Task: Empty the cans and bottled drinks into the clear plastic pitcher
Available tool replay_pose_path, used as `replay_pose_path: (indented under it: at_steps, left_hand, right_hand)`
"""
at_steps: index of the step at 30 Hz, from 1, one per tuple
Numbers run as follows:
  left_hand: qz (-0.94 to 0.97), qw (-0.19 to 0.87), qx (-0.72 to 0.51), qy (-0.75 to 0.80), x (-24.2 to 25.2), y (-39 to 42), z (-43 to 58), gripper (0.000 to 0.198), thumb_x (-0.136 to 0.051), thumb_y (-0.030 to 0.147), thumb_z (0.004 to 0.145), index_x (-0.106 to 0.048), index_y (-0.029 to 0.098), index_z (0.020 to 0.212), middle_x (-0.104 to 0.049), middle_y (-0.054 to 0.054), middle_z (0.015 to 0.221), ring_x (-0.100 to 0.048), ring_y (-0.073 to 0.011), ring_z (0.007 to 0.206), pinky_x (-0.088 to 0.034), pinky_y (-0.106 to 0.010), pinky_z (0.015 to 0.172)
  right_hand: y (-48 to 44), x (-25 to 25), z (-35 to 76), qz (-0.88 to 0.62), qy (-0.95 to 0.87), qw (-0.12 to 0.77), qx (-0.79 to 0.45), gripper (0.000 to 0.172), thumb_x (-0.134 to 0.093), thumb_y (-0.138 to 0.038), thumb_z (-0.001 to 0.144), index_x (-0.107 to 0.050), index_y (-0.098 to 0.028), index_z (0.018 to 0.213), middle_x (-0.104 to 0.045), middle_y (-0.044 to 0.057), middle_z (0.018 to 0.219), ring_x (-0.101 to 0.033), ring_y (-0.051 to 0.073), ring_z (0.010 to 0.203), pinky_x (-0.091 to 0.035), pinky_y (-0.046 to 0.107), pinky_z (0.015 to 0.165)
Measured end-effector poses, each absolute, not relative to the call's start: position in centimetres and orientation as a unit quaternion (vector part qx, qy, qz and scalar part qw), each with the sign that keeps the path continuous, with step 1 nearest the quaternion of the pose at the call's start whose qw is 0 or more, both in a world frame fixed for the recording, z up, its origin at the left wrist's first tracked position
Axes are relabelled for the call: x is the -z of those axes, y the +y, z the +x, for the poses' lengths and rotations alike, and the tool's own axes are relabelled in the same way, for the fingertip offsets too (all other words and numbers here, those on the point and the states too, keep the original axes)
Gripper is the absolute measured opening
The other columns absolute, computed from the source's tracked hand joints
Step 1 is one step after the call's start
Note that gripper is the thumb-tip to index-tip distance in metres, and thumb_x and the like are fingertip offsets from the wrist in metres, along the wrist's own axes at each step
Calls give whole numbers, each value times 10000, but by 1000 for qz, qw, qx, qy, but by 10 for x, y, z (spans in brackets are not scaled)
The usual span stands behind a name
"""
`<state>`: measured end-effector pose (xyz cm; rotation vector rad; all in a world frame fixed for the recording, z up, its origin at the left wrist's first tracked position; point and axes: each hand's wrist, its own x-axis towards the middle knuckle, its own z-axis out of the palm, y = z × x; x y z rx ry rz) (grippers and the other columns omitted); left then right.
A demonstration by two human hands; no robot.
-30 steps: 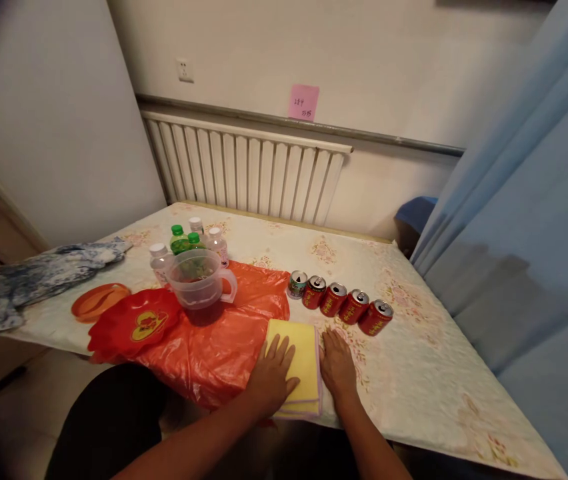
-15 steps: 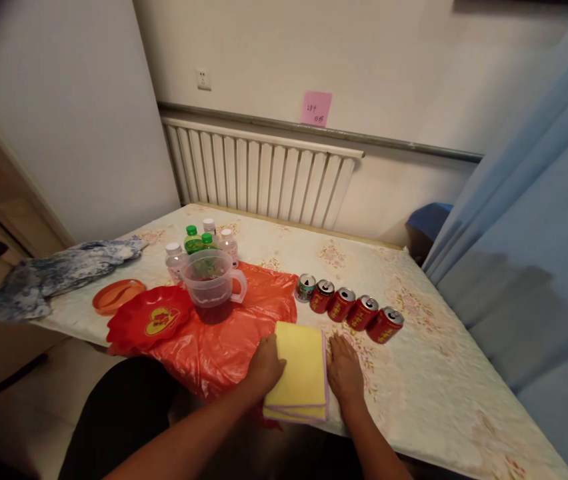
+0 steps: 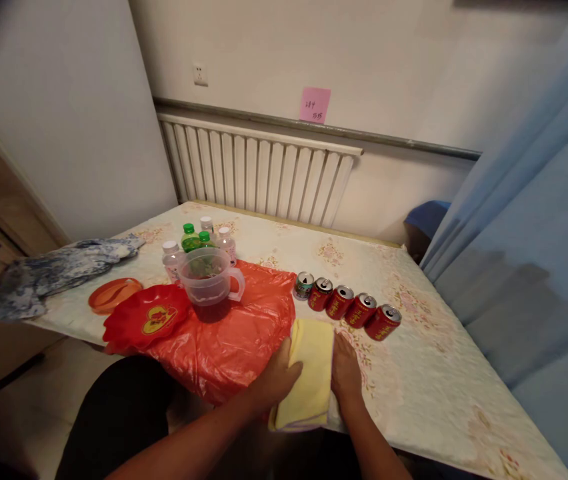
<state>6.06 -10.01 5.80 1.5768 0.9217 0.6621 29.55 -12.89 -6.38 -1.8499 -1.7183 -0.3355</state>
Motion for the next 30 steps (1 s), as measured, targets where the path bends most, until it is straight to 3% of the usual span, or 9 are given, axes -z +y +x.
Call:
replay_pose_path:
  at_steps: [3, 7, 11, 16, 23, 30]
  left_hand:
    - [617, 696, -236, 282, -80, -90, 36, 419, -556, 227, 797, -524, 195, 1213, -678, -83, 1153, -654, -227, 944, -518, -364, 836]
    - [516, 798, -192, 246, -97, -59, -3, 637, -659, 277, 715, -488, 216, 1325, -703, -90, 1150, -689, -259, 892, -533, -358, 756]
    - [448, 820, -235, 266, -92, -28, -33, 761, -743, 270, 678, -458, 198, 1380, -696, -131, 1179, -701, -297, 940, -538, -407, 823]
    - [398, 828, -269, 291, -70, -4, -50, 823, -774, 222, 671, -414, 179, 1410, -708, -149, 1161, -719, -304, 910, -547, -433, 845]
    - [365, 836, -275, 303, -47, 2, -50, 797, -764, 195, 673, -418, 161, 1390, -736, -137, 1088, -728, -298, 897, -548, -440, 868]
    - [417, 797, -258, 352, -33, 4, -44, 674, -785, 282, 640, -535, 123, 1245, -752, -140, 964, -726, -292, 856, -552, -427, 824]
  right_hand:
    - [-131, 60, 295, -696, -649, 281, 123, 365, -475, -286, 894, -668, -193, 1189, -695, 106, 1198, -591, 270, 1157, -425, 407, 1040]
    - [-129, 60, 291, -714, -634, 267, 131, 378, -472, -295, 905, -654, -162, 1209, -666, 139, 1244, -549, 302, 1220, -392, 457, 1064]
    - [-126, 63, 288, -730, -621, 249, 139, 386, -453, -296, 935, -626, -101, 1220, -642, 178, 1268, -518, 305, 1262, -371, 495, 1080]
    - [-125, 62, 288, -735, -620, 231, 147, 362, -477, -292, 939, -622, -112, 1218, -634, 163, 1286, -517, 282, 1268, -362, 463, 1094]
    - [-125, 60, 287, -739, -619, 219, 152, 356, -477, -274, 940, -619, -100, 1217, -638, 161, 1275, -525, 280, 1250, -357, 453, 1096]
    - [-127, 57, 286, -736, -621, 220, 156, 355, -466, -271, 941, -620, -105, 1214, -643, 164, 1265, -530, 278, 1247, -356, 450, 1098]
